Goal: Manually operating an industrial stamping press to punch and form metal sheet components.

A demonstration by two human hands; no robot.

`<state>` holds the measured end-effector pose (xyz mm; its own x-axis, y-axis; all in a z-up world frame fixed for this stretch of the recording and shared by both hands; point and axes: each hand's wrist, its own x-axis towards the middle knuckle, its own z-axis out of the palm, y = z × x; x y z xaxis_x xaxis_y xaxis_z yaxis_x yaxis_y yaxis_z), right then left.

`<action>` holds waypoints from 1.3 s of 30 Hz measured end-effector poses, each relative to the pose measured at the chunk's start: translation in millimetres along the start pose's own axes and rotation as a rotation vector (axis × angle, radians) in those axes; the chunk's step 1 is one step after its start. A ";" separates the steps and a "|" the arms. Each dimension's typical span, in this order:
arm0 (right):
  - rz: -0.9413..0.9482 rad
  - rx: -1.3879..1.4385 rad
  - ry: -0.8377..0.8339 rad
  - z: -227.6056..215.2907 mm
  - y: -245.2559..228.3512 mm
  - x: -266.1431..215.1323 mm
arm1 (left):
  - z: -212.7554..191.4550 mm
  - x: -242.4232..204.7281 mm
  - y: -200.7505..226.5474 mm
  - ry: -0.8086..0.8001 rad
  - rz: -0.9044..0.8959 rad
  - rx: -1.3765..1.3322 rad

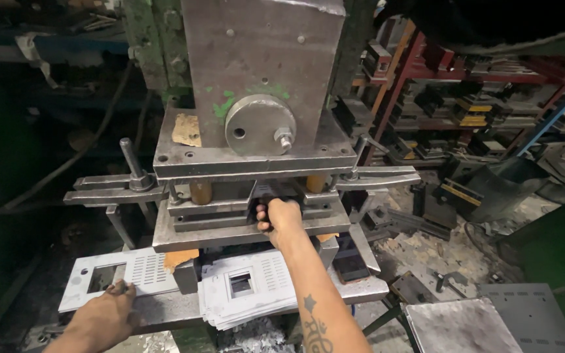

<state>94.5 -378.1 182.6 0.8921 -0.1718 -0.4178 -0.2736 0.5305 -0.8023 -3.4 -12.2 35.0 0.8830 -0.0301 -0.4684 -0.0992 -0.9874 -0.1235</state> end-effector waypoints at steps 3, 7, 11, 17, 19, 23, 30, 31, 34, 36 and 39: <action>-0.016 0.007 -0.009 0.5 -2.5 -7.4 | 41.3 27.5 -18.2 0.201 0.016 -0.002; -0.032 -0.008 0.012 0.5 -2.1 -8.5 | 41.7 26.7 -19.2 0.216 0.013 0.003; 0.003 -0.047 0.042 6.6 -11.0 -20.9 | 41.0 25.5 -19.9 0.230 0.043 0.004; 0.073 0.032 -0.003 -2.1 -9.2 -17.5 | -10.6 -17.7 3.7 0.133 -0.100 -0.028; 0.016 0.047 -0.051 -16.3 0.3 -46.1 | -21.6 -23.9 2.0 0.097 -0.147 0.020; -0.101 0.110 -0.009 -71.9 57.9 -105.6 | -25.0 -9.9 -26.2 0.101 -0.081 0.085; 0.050 0.163 0.120 -162.7 168.6 -82.8 | -67.8 -2.8 -58.9 0.121 -0.007 -0.220; 0.050 0.161 0.119 -162.8 165.0 -83.8 | -77.4 -14.3 -58.2 0.121 -0.009 -0.222; 0.075 0.029 0.063 -159.9 152.6 -90.4 | -107.7 -50.7 -60.2 0.040 -0.052 -0.254; 0.148 -0.313 0.094 -156.4 140.3 -101.5 | -126.5 -78.7 -64.3 -0.131 -0.098 -0.291; 0.115 -0.313 -0.050 -165.6 167.0 -92.6 | -122.4 -97.3 -84.1 -0.118 -0.043 -0.601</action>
<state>-93.3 -411.1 16.7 0.8634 -0.0808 -0.4980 -0.4638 0.2617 -0.8464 -24.8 54.7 198.0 0.8200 -0.0049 -0.5723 0.2419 -0.9033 0.3543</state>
